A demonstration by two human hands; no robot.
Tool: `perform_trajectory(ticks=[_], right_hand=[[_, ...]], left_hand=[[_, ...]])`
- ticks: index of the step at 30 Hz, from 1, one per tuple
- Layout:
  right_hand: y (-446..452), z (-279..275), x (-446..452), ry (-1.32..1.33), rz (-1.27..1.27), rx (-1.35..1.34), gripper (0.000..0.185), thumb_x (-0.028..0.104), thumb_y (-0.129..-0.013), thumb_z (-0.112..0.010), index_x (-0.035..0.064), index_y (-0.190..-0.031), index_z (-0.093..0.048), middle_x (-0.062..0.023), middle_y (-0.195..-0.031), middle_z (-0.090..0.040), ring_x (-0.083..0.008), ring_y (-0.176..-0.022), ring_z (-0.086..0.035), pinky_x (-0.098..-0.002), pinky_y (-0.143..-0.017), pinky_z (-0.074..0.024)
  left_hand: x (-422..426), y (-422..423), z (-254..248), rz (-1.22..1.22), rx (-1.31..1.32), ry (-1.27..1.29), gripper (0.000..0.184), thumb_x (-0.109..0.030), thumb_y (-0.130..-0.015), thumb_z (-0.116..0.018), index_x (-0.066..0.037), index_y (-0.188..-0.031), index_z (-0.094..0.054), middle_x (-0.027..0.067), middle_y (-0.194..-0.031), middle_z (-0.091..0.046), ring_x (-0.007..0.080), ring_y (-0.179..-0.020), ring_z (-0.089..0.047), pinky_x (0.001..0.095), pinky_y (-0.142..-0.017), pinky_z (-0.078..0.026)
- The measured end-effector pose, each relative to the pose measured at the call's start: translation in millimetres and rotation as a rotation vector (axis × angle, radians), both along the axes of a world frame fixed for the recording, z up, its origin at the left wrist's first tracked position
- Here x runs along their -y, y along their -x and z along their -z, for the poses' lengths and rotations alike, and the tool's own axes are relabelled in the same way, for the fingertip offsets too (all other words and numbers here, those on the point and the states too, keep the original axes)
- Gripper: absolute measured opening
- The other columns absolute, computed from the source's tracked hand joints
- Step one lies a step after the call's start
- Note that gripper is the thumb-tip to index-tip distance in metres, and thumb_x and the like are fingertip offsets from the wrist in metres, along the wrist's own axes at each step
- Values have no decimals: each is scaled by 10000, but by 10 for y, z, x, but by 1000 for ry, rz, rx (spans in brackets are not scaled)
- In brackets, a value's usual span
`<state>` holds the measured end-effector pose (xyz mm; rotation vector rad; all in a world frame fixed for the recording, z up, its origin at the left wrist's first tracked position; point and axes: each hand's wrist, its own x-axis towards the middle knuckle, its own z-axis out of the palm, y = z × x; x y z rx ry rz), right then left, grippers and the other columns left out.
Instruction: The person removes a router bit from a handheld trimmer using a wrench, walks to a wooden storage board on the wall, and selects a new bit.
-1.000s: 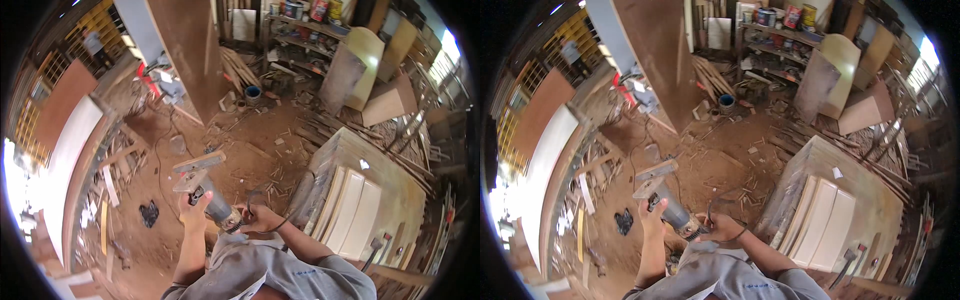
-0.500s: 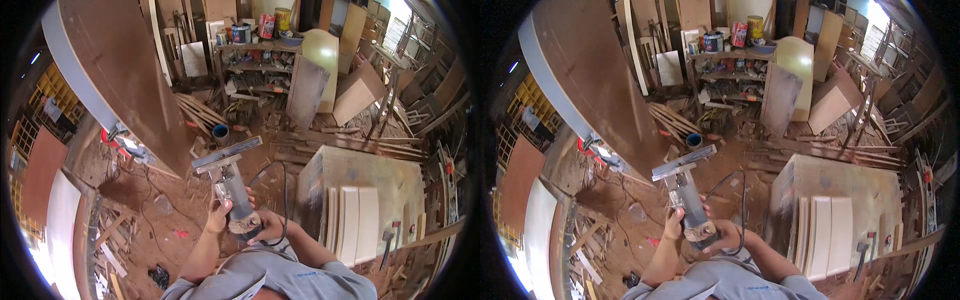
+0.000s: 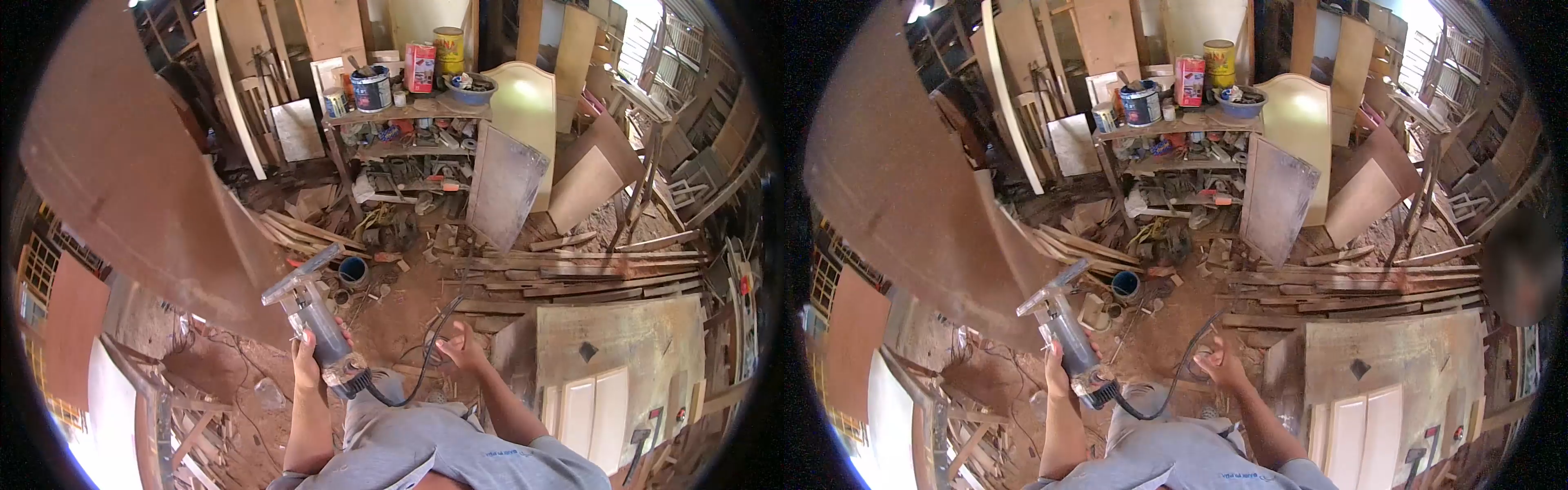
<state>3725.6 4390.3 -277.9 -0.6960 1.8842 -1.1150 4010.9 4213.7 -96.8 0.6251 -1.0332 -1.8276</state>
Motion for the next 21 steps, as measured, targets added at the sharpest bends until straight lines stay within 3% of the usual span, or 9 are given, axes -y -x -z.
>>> perform_trajectory(ticks=[3, 6, 9, 12, 13, 16, 18, 20, 21], right_hand=[[92, -318, 553, 166, 85, -717, 933, 415, -874, -855, -14, -1560, -392, -249, -1280, -682, -387, -1253, -648, -446, -1070, -507], [312, -683, 1166, 418, -190, -924, 792, 297, -835, -852, 52, -1502, -504, -246, -1359, -646, -400, -1316, -597, -463, -1117, -471], [289, -565, 1643, 427, -555, -464, 505, 144, -765, -836, 56, -1244, -706, -113, -1117, -746, -294, -1111, -721, -407, -984, -554], [538, -847, 1967, 157, -467, -75, 279, 67, -775, -732, 48, -1051, -762, -107, -1030, -752, -231, -1008, -739, -367, -909, -576], [702, -399, 1982, 288, -371, -192, 316, 61, -770, -685, 65, -1078, -756, -104, -973, -744, -186, -876, -709, -342, -809, -573], [1108, -353, 1934, 9, 12, -397, 196, 194, -813, -748, 55, -951, -739, -114, -795, -699, -167, -730, -627, -350, -691, -528], [1399, 128, 1668, -193, 228, -451, 294, 328, -835, -807, 51, -886, -722, -127, -729, -669, -173, -678, -602, -361, -649, -508], [1667, 263, 1563, -338, 435, -403, 421, 451, -837, -848, 53, -841, -710, -140, -697, -652, -192, -653, -607, -372, -635, -504], [1745, 292, 1633, -301, 469, -374, 449, 480, -836, -851, 53, -848, -715, -152, -714, -662, -212, -661, -622, -377, -640, -508]], left_hand=[[646, 445, 67, 68, -36, -51, 709, -504, -969, -739, 100, -1299, -569, 227, -1167, -686, 319, -914, -741, 454, -769, -647], [1256, 1023, 116, 127, 46, -28, 682, -479, -957, -761, 77, -1306, -575, 210, -1145, -692, 305, -916, -741, 447, -781, -643], [1874, 1527, 102, 263, 35, -85, 697, -514, -955, -748, 58, -1315, -576, 196, -1130, -699, 295, -911, -742, 441, -787, -641], [2627, 1877, 15, 417, -5, -102, 719, -538, -955, -736, 59, -1319, -571, 200, -1134, -699, 299, -909, -744, 441, -784, -641], [2802, 2020, -90, 347, 22, -48, 737, -553, -948, -738, 67, -1309, -575, 202, -1125, -699, 297, -911, -745, 434, -782, -640], [3469, 2299, -110, 458, -54, -134, 824, -680, -965, -629, 66, -1308, -560, 202, -1103, -688, 287, -888, -732, 424, -764, -632], [3752, 2549, -371, 307, -110, -157, 847, -728, -995, -534, 59, -1309, -552, 196, -1026, -701, 290, -866, -726, 412, -737, -620], [4084, 2694, -414, 388, -116, -111, 822, -702, -1007, -540, 69, -1291, -563, 191, -988, -701, 287, -849, -722, 414, -739, -623], [4175, 2820, -399, 262, -33, -16, 811, -694, -1006, -553, 74, -1266, -582, 186, -974, -701, 280, -836, -722, 405, -735, -618]])
